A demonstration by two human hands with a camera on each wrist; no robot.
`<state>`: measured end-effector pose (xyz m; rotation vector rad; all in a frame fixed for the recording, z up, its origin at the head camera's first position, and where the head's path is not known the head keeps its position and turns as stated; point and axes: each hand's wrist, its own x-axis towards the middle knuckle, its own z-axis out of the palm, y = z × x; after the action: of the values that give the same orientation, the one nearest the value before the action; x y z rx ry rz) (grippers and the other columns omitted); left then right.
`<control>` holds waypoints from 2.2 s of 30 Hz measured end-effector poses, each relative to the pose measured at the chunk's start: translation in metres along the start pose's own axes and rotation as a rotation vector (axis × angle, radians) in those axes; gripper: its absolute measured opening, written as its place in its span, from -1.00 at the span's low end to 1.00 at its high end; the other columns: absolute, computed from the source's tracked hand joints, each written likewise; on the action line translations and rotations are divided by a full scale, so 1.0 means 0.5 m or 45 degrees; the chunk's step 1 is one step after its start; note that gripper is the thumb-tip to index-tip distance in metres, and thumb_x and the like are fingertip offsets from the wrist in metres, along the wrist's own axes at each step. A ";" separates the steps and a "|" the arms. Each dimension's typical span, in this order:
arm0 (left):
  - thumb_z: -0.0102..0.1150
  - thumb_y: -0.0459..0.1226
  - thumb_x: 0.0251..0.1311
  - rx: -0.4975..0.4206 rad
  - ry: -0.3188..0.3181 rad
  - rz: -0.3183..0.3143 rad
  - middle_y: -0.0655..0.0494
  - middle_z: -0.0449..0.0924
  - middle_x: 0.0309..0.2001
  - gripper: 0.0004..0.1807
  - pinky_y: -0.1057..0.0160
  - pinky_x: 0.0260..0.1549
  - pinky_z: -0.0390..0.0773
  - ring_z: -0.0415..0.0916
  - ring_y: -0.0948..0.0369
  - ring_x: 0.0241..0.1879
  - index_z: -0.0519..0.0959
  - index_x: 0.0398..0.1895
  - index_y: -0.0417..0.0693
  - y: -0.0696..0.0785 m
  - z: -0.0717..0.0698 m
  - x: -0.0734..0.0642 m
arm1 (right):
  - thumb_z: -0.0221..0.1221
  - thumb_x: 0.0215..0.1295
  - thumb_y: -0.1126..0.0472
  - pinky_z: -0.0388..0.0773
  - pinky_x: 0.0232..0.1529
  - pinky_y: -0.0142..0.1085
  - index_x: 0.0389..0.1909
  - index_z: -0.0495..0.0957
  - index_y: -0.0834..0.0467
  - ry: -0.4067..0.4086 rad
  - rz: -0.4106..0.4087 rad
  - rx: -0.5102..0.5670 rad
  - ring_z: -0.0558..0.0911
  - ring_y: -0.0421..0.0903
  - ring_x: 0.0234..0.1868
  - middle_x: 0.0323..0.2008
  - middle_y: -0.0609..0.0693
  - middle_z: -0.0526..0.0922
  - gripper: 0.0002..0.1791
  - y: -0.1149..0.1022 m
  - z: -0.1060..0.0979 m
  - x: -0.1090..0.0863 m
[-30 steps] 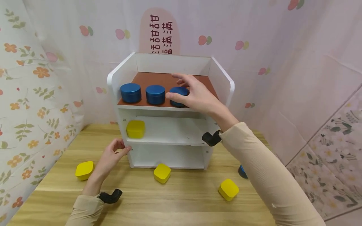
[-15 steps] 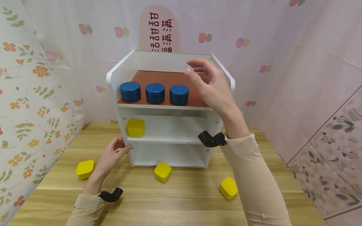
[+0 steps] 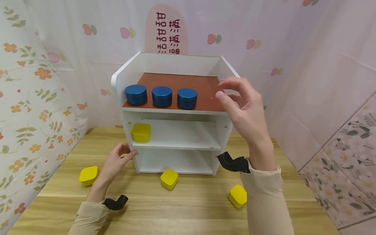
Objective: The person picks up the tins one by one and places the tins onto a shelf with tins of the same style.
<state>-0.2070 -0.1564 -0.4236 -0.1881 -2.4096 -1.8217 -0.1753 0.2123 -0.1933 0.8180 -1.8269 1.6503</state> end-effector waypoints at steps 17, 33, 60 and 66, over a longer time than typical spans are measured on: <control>0.29 -0.14 0.26 -0.018 -0.010 -0.001 -0.06 0.45 -0.11 -0.62 0.09 -0.08 0.38 0.38 0.07 -0.05 0.39 -0.06 -0.15 0.000 -0.005 0.001 | 0.01 0.28 0.64 0.46 0.06 -0.36 -0.03 0.41 0.60 -0.056 0.043 -0.003 0.58 0.05 -0.02 -0.04 0.28 0.57 -0.76 0.106 -0.125 -0.184; 0.26 -0.16 0.29 -0.017 -0.029 -0.001 -0.08 0.44 -0.10 -0.62 0.16 -0.07 0.41 0.37 0.07 -0.04 0.38 -0.05 -0.21 0.001 -0.001 0.002 | -0.09 0.44 0.54 0.59 -0.10 -0.30 0.09 0.40 0.44 0.176 0.461 0.289 0.65 -0.04 -0.09 -0.05 0.12 0.59 -0.73 0.241 -0.295 -0.323; 0.28 -0.13 0.28 -0.011 -0.019 0.002 -0.06 0.45 -0.13 -0.64 0.09 -0.09 0.37 0.38 0.06 -0.07 0.38 -0.07 -0.14 0.004 0.001 0.007 | 0.15 0.42 0.00 0.59 -0.15 -0.28 0.41 0.04 0.40 -0.294 1.177 -0.653 0.56 -0.09 0.01 0.30 0.54 0.18 -0.20 0.359 -0.383 -0.423; 0.28 -0.12 0.28 0.004 -0.011 -0.011 -0.05 0.45 -0.11 -0.63 0.09 -0.07 0.37 0.38 0.07 -0.06 0.39 -0.07 -0.14 -0.002 -0.001 0.005 | 0.18 0.41 0.06 0.53 -0.12 -0.39 0.42 0.00 0.41 -0.345 1.194 -0.613 0.22 0.43 0.27 0.32 0.54 0.12 -0.18 0.373 -0.378 -0.430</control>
<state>-0.2095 -0.1572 -0.4237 -0.1860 -2.4227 -1.8250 -0.1707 0.4300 -0.4566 -0.0844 -2.9096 1.4712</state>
